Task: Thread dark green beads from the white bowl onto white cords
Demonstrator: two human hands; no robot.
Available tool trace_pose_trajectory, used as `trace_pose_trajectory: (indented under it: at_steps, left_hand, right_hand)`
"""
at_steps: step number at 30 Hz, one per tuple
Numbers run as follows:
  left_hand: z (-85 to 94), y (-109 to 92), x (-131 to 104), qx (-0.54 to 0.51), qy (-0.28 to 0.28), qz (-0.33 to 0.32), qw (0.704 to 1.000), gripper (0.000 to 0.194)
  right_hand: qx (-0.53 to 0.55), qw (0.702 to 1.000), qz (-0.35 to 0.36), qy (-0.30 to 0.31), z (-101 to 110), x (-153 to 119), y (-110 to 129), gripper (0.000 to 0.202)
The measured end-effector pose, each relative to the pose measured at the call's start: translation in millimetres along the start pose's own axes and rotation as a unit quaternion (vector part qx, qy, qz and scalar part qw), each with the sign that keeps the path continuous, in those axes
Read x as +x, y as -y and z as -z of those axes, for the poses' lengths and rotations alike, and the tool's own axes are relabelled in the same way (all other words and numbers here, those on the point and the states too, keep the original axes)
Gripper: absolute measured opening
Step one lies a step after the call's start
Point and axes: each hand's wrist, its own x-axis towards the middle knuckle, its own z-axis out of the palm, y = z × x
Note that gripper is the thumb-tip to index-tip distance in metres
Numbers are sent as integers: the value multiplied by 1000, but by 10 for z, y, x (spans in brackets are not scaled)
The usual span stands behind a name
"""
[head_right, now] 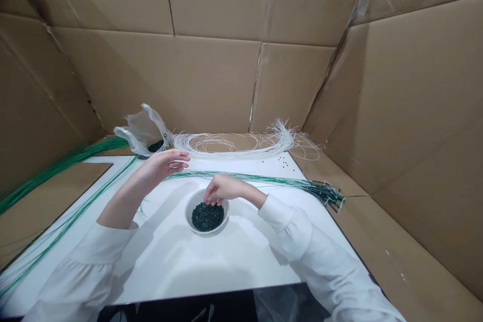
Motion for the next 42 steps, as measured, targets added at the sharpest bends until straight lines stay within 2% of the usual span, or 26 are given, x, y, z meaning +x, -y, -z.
trace_pose_trajectory:
  at_steps: [3,5,8,11,12,14,16,18,19,21,22,23,26,30,33,35,38,42]
  left_hand:
    - [14,23,73,35,4,4,999,15]
    - [18,35,97,51,19,21,998,14]
    - [24,31,121,77,57,39,995,10]
    - [35,12,178,124,66,29,990,8]
    - [39,11,208,148,62,19,987,9]
    - [45,26,281,199,52,-10,979,11]
    - [51,73,356,225,50,-33,972,14]
    - [63,156,424,212,47,-29,976,17]
    - [73,210,458,196,43,-15,980,19]
    - [105,336,532,162,36,14,986,24]
    - [124,406,576,148,32,25,988,27]
    - [143,476,625,136,26,28,990,29]
    - [182,666,788,132,24,35,990,30]
    - [188,828,935,149,51,38,987,34]
    - [184,893,963,183,83,22,979,43]
    - [180,929,973,195,98,-1,976,40]
    - [173,996,1007,225,110,-64,966,27]
    - [165,1072,1042,348,130,-167,913,17]
  right_hand:
    - [-37,999,-3,13,24,-24,37,26]
    - [-58,998,9,-6,64,-49,78,24]
    - [24,999,6,-31,77,-75,110,27]
    - [81,996,-39,-27,-69,-65,78,31]
    - [57,997,-46,-32,-139,-58,61,30]
    - [-12,998,-11,-63,-250,-54,37,25]
    - [-60,991,43,-111,-238,-78,20,20]
    - [-65,981,43,-179,-54,-141,-21,18]
    - [-69,969,15,-235,96,-183,-64,19]
    - [-112,935,-67,-330,460,-278,-211,20]
    - [-151,911,-133,-361,645,-323,-312,21]
    - [-188,886,-217,-363,814,-362,-425,21]
    - [-203,856,-325,-348,1153,-416,-771,21]
    - [-195,802,-451,-340,1243,-337,-1092,39]
    - [-182,774,-499,-345,1226,-273,-1219,49]
    - [-167,772,-507,-344,1228,-267,-1274,45]
    - [-140,786,-496,-342,1253,-302,-1327,31]
    - [-104,806,-454,-365,1306,-403,-1287,13]
